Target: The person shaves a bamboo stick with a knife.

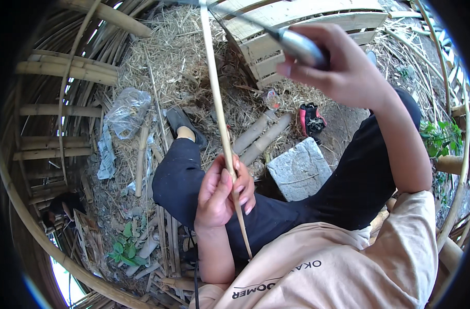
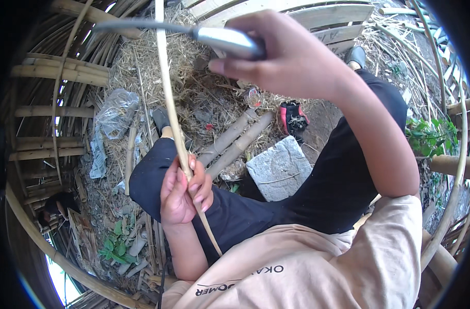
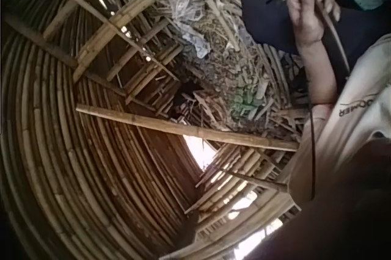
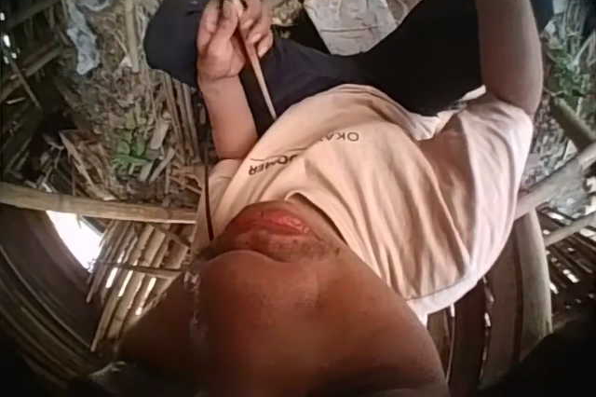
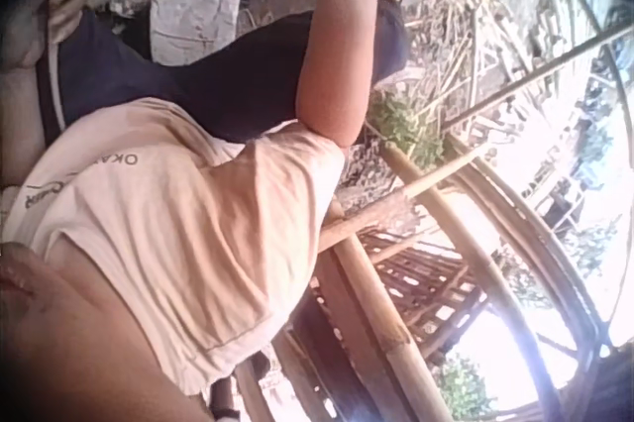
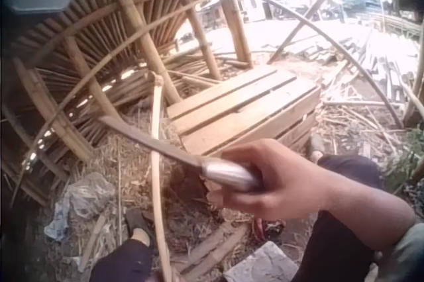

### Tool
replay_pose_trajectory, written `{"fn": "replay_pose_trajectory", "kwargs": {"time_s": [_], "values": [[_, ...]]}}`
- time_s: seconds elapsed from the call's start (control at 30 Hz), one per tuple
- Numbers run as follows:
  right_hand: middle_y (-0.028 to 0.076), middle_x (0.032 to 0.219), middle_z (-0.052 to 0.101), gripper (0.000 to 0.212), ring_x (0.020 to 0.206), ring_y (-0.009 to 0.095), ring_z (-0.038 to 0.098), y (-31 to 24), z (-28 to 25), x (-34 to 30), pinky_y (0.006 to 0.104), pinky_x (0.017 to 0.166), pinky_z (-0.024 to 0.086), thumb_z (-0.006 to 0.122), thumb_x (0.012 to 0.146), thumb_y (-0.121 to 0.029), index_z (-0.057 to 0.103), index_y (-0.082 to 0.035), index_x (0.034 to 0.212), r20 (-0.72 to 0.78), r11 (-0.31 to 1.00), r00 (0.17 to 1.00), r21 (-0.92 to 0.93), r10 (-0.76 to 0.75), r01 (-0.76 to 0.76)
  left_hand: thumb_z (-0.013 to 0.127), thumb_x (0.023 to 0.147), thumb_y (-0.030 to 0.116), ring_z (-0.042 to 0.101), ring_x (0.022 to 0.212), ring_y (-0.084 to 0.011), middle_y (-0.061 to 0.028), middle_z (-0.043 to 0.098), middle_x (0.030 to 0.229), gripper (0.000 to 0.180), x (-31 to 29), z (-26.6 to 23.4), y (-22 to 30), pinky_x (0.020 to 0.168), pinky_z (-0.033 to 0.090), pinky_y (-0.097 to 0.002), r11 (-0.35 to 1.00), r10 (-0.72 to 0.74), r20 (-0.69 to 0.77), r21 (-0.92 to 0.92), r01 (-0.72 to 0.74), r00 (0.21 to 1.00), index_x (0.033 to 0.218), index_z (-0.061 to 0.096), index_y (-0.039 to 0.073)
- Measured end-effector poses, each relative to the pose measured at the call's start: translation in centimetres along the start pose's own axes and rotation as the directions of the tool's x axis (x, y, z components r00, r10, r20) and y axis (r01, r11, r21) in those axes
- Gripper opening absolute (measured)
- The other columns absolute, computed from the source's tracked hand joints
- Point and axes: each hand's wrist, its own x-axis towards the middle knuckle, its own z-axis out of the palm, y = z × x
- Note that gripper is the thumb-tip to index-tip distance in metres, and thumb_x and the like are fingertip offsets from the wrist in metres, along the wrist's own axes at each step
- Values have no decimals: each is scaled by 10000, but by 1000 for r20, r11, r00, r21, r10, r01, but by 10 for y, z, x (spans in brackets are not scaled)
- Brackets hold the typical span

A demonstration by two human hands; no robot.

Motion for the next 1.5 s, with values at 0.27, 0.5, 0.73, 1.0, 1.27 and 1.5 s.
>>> {"fn": "replay_pose_trajectory", "kwargs": {"time_s": [0.27, 0.5, 0.73, 1.0, 1.27, 1.5], "values": [[9, 727, 540, 306, 649, 84, 493, 6, 6, 3, 271, 597, 421, 747, 880, -219, 617, 32, 999, 66, 1000, 998, -11, 22, -22, 277, 1082, 437, 285, 448, -38, -7, 399, 720, 424, 1, -2, -7, 371, 262, -178, 931, -134, -305, 286, 225, 943, 1313, 409, 107], [89, 661, 557, 244, 579, 166, 523, 27, 19, -7, 326, 560, 426, 726, 877, -186, 622, 34, 900, 94, 992, 993, -96, -74, 83, 265, 1077, 477, 232, 441, -2, 45, 348, 648, 523, 9, -14, 4, 374, 193, -168, 979, -195, -312, -8, 203, 930, 1246, 458, 21], [184, 717, 680, 305, 722, 372, 685, 11, 44, -18, 450, 698, 555, 707, 859, -305, 700, -27, 982, 347, 973, 937, -227, 33, 50, 456, 1057, 367, 297, 498, 8, 85, 338, 638, 312, 40, 21, 18, 396, 222, -158, 868, 46, -386, 472, 154, 921, 1041, 510, 60], [198, 703, 626, 264, 661, 367, 635, 26, 53, -25, 392, 610, 492, 704, 838, -173, 628, 43, 969, 282, 993, 957, -72, -70, 93, 545, 1033, 302, 305, 525, 14, 97, 362, 656, 247, 41, 4, -14, 435, 230, -156, 781, 126, -375, 609, 142, 918, 1124, 533, 72], [186, 707, 630, 277, 709, 399, 635, 27, 53, -32, 459, 618, 488, 715, 853, -205, 583, -5, 992, 265, 987, 958, -89, -106, 133, 459, 1047, 437, 286, 502, 6, 94, 348, 643, 367, 37, -3, -18, 427, 222, -169, 776, 42, -451, 577, 255, 891, 1188, 518, 104], [161, 665, 656, 309, 685, 367, 682, 33, 61, -33, 465, 641, 550, 733, 816, -331, 664, -31, 842, 423, 880, 890, -472, 169, 57, 493, 1051, 335, 338, 500, -4, 66, 390, 630, 298, 42, -20, -31, 427, 268, -199, 585, 250, -462, 773, 247, 851, 1047, 556, 44]]}}
